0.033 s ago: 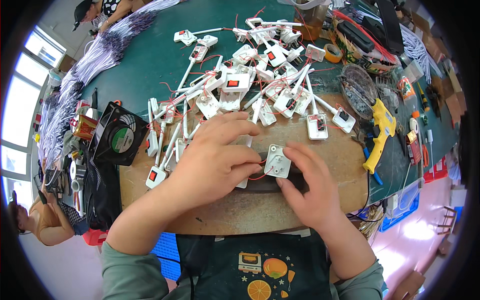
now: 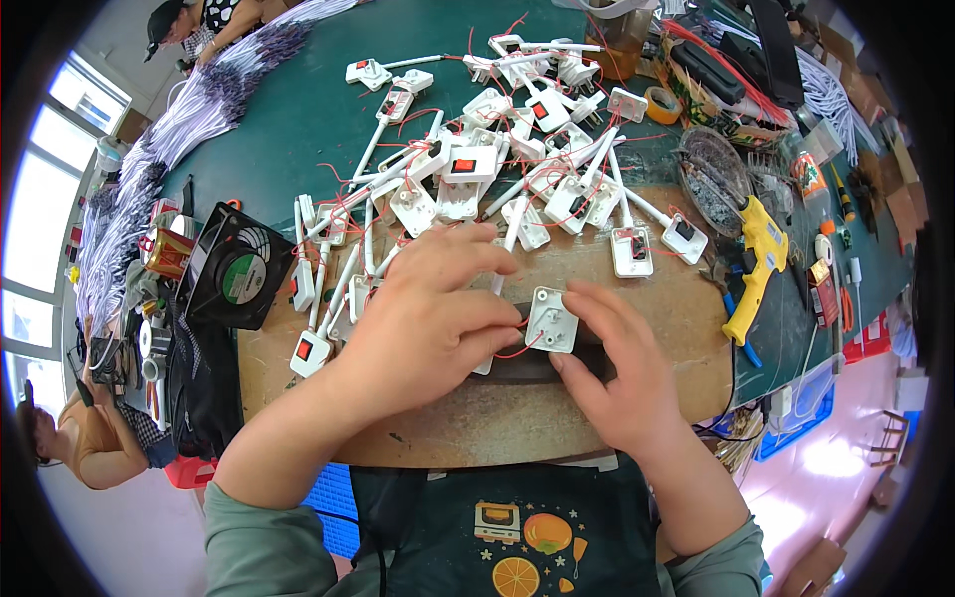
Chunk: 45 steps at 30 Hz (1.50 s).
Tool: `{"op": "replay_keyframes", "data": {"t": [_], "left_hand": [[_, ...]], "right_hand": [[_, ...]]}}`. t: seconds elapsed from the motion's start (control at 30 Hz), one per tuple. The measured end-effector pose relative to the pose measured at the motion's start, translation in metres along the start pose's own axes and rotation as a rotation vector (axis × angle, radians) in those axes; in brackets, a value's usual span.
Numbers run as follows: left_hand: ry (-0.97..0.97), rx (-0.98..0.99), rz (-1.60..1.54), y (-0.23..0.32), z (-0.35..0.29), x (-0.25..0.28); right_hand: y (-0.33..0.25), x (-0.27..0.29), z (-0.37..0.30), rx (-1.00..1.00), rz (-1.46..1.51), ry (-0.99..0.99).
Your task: The person assembles electrical switch units by fitting wires and switches into plastic housings by hand and soldering the connections using a soldering iron.
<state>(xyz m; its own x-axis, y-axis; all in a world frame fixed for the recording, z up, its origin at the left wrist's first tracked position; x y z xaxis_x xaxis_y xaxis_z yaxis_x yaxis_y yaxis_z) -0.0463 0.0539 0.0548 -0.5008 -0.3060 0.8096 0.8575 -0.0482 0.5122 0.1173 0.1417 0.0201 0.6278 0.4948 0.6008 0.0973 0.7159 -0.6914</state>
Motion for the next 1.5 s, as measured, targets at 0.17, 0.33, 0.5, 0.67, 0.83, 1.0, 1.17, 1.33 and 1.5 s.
{"op": "replay_keyframes", "data": {"t": [0.17, 0.33, 0.5, 0.67, 0.83, 1.0, 1.17, 1.33, 1.5], "left_hand": [[-0.046, -0.041, -0.048, 0.002, -0.008, -0.012], [-0.047, 0.018, -0.159, 0.003, -0.009, -0.024], [-0.024, 0.024, -0.182, 0.003, -0.008, -0.029], [-0.045, 0.058, -0.248, 0.001, -0.007, -0.031], [-0.069, 0.124, -0.313, -0.002, -0.008, -0.035], [-0.097, 0.116, -0.267, -0.003, -0.006, -0.036], [-0.137, 0.211, -0.370, -0.006, -0.006, -0.039], [-0.145, 0.220, -0.365, -0.004, -0.002, -0.040], [-0.115, 0.134, -0.251, -0.002, 0.004, -0.038]], "right_hand": [[0.002, 0.000, 0.001, -0.008, 0.032, -0.150], [0.000, -0.003, 0.004, 0.093, -0.095, -0.185], [0.001, -0.004, 0.004, 0.130, -0.140, -0.188], [0.003, -0.001, -0.001, 0.048, -0.030, -0.085], [0.001, -0.006, 0.001, 0.065, -0.056, -0.067], [0.006, 0.000, 0.001, 0.068, -0.043, -0.039], [0.004, 0.004, 0.004, 0.034, -0.075, -0.025], [0.005, -0.003, 0.001, 0.073, -0.076, -0.055], [0.005, 0.001, 0.004, 0.100, -0.114, -0.076]]}}
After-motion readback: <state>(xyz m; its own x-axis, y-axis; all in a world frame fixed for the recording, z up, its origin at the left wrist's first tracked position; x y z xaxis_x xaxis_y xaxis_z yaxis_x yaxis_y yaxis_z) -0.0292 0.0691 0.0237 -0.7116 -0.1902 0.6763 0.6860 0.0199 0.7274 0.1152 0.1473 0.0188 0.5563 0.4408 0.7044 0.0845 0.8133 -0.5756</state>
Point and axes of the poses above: each hand's wrist, its own z-axis towards the middle knuckle, its own x-axis out of the back of the hand, y = z × x, the point moved 6 cm from there along z, towards the middle knuckle, and after that the axes turned 4 degrees about x, right-handed, at the moved point
